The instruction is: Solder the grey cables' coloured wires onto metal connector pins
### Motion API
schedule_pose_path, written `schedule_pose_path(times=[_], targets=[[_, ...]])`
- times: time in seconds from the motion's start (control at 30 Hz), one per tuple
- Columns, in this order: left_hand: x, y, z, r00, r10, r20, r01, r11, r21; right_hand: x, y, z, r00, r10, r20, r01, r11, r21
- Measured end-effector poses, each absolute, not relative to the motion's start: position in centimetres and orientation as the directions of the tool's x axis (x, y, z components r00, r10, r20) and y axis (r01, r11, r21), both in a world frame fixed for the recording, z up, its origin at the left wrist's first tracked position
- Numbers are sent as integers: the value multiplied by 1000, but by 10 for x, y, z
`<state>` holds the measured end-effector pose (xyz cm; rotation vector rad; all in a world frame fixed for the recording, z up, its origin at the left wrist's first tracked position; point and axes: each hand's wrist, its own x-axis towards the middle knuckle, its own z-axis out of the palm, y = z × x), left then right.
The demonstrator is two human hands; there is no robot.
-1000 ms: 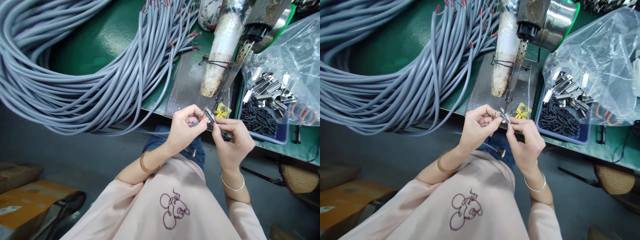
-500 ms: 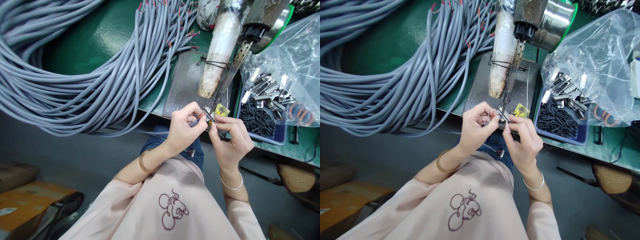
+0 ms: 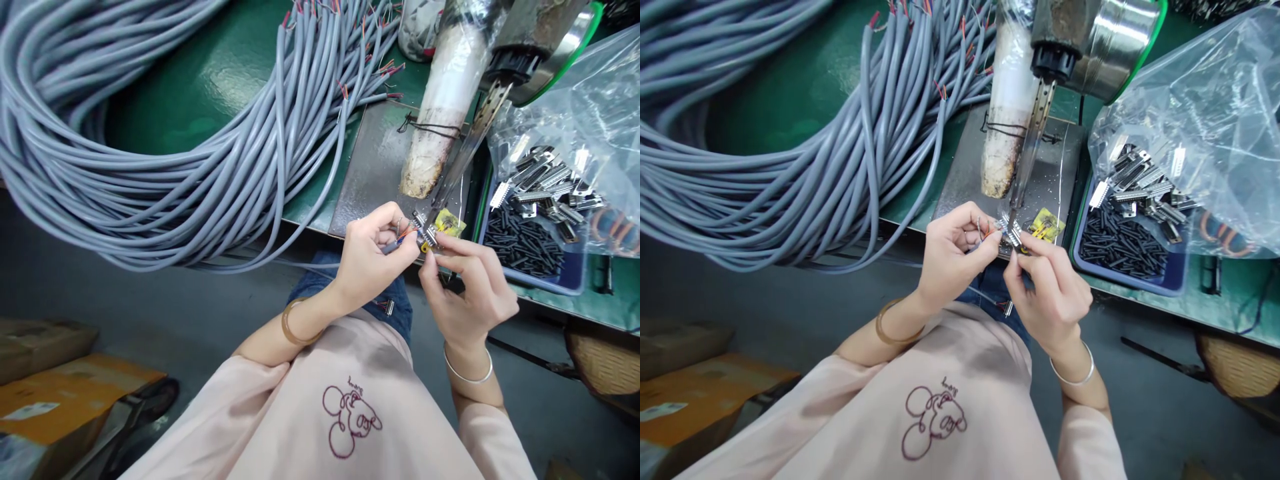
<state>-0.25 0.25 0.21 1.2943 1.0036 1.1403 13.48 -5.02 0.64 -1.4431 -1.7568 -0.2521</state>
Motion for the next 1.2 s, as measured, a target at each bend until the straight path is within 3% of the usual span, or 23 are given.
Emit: schedule_pose_path(times=[0.17, 0.3, 0.37, 0.5, 0.57, 0.63, 0.67, 0.73, 0.77, 0.87, 1.03, 1.2], targets=[[-5, 3, -2, 220, 975, 7, -59, 7, 998, 140, -54, -1, -92, 721, 687, 905, 348, -244], [-6, -1, -4, 219, 976, -9, -77, 27, 997, 139, -56, -1, -98, 723, 684, 904, 352, -243], [-10, -6, -6, 238, 970, -42, -102, 67, 992, 138, -60, 5, -85, 759, 645, 872, 370, -320], [-27, -14, -13, 307, 945, -117, -162, 173, 971, 151, -69, 23, 159, 829, 537, 682, 301, -667], [-39, -14, -16, 287, 943, -169, -214, 236, 948, 164, -70, 33, 272, 705, 655, 653, 365, -664], [-51, -10, -18, 219, 947, -236, -284, 293, 913, 177, -67, 42, 283, 462, 841, 758, 430, -491], [-55, -6, -17, 180, 950, -257, -316, 303, 899, 182, -63, 45, 201, 378, 904, 835, 417, -360], [-63, 2, -15, 105, 960, -258, -360, 279, 890, 187, -51, 52, 53, 454, 889, 942, 273, -195], [-65, 7, -14, 75, 967, -242, -372, 252, 893, 188, -43, 54, 37, 526, 850, 951, 243, -192], [-67, 21, -7, 65, 983, -171, -361, 182, 915, 187, -12, 56, 62, 755, 653, 939, 177, -294], [-58, 44, 1, 274, 962, -21, -220, 84, 972, 195, 44, 47, 15, 861, 508, 859, 249, -448], [-45, 68, 1, 243, 962, 122, -144, -89, 986, 201, 70, 45, -44, 938, 344, 849, 217, -482]])
